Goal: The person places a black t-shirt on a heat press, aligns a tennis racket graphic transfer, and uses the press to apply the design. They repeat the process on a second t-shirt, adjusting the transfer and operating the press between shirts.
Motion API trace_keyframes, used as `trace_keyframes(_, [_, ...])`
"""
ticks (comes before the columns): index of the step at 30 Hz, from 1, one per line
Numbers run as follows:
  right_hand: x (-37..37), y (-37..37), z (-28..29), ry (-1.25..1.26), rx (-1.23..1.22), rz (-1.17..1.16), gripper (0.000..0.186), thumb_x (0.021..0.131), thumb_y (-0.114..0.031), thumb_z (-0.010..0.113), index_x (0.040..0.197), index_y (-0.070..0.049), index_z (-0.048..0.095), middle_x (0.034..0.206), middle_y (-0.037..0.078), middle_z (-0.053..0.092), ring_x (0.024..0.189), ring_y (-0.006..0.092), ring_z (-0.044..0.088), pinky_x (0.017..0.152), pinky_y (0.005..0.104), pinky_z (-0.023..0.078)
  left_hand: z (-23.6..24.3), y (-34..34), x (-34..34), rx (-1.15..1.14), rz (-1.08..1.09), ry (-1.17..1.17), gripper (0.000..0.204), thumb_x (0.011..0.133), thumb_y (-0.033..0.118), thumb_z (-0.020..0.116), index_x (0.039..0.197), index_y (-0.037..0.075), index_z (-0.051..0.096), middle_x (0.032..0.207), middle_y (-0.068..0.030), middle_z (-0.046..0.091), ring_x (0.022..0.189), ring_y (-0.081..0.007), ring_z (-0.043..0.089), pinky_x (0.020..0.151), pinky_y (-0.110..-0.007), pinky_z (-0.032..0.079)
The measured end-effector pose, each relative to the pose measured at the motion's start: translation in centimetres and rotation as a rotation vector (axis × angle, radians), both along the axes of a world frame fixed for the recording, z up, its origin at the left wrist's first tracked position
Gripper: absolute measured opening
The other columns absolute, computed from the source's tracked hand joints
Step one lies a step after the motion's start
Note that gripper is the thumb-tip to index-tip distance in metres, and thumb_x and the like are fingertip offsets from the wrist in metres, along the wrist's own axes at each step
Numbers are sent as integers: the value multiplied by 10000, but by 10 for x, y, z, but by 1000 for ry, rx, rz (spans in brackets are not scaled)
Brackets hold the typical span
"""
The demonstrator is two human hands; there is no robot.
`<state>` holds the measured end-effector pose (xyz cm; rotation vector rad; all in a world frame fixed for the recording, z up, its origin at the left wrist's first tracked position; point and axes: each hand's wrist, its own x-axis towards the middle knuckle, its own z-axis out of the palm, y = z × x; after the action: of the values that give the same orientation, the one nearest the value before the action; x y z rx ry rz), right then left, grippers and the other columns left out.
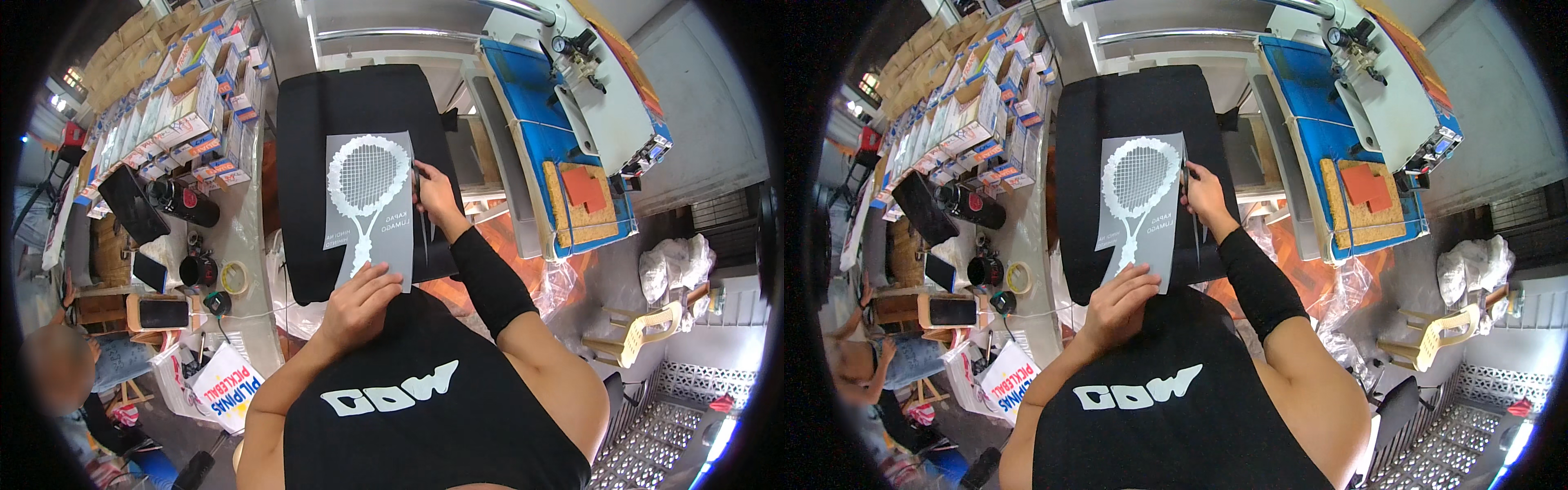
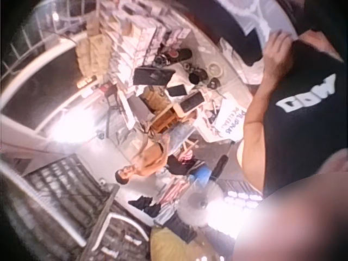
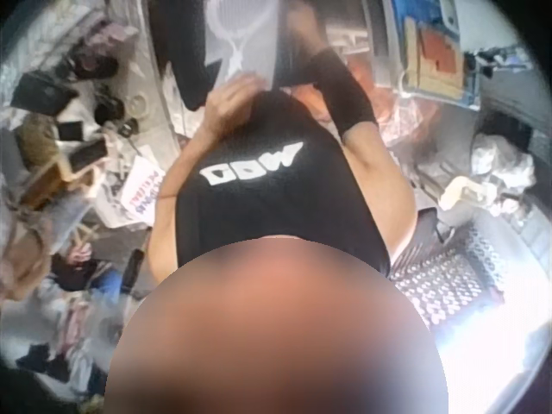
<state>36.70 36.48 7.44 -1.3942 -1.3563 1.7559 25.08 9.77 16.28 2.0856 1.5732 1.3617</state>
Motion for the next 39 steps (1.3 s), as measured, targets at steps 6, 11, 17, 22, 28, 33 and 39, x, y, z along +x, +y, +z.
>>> trace_keyframes(6, [9, -2, 14, 73, 42, -54, 490, 1042, -179, 631, 1504, -76, 508, 804, 19, 598, 579, 99, 581, 420, 251, 399, -41, 23, -9, -298, 88, 182, 288, 858, 128, 768, 1118, 44, 677, 1217, -111, 686, 1226, -372, 620, 1100, -543, 463])
trace_keyframes(11, [61, -10, 38, 74, 192, -155, 473, 1037, -52, 524, 1510, -70, 506, 860, 43, 652, 601, 99, 620, 446, 222, 447, -83, 106, 8, -202, 85, 174, 349, 861, 242, 788, 1130, 44, 687, 1227, -109, 629, 1184, -350, 560, 1139, -619, 368])
trace_keyframes(17, [127, -42, 46, -66, 230, -179, 471, 1044, -22, 511, 1511, -80, 508, 876, 49, 673, 615, 88, 630, 453, 226, 446, -112, 161, 45, -121, 170, 354, 401, 864, 274, 784, 1219, 100, 714, 1219, -68, 644, 1261, -331, 536, 1140, -729, 246])
trace_keyframes(22, [156, -61, 48, -75, 225, -198, 466, 1059, -28, 518, 1523, -65, 493, 837, 40, 643, 605, 85, 611, 456, 216, 438, -126, 158, 49, -13, 106, 336, 193, 884, 198, 750, 1062, 131, 782, 1084, -17, 688, 1189, -278, 580, 1141, -682, 254])
trace_keyframes(28, [149, -44, 75, -52, 337, -127, 499, 1043, 30, 488, 1526, -94, 497, 885, 50, 665, 631, 79, 625, 486, 214, 462, -122, 163, 49, 43, 136, 176, 169, 832, 49, 742, 975, 128, 783, 894, -1, 707, 937, -243, 640, 935, -457, 417])
trace_keyframes(33, [146, -19, 129, -61, 549, -88, 480, 1043, 7, 533, 1515, -77, 507, 916, 59, 677, 657, 79, 635, 501, 209, 465, -88, 133, 4, -148, 283, -590, 147, 890, 29, 698, 1004, 92, 765, 872, -54, 690, 868, -286, 638, 811, -398, 475])
trace_keyframes(39, [152, 8, 175, -9, 761, -199, 425, 1046, -55, 588, 1468, -34, 548, 918, 62, 677, 671, 91, 650, 496, 218, 463, -94, 152, 10, -240, 6, 26, 170, 948, 101, 666, 1075, 94, 778, 937, -82, 698, 892, -302, 668, 795, -458, 491])
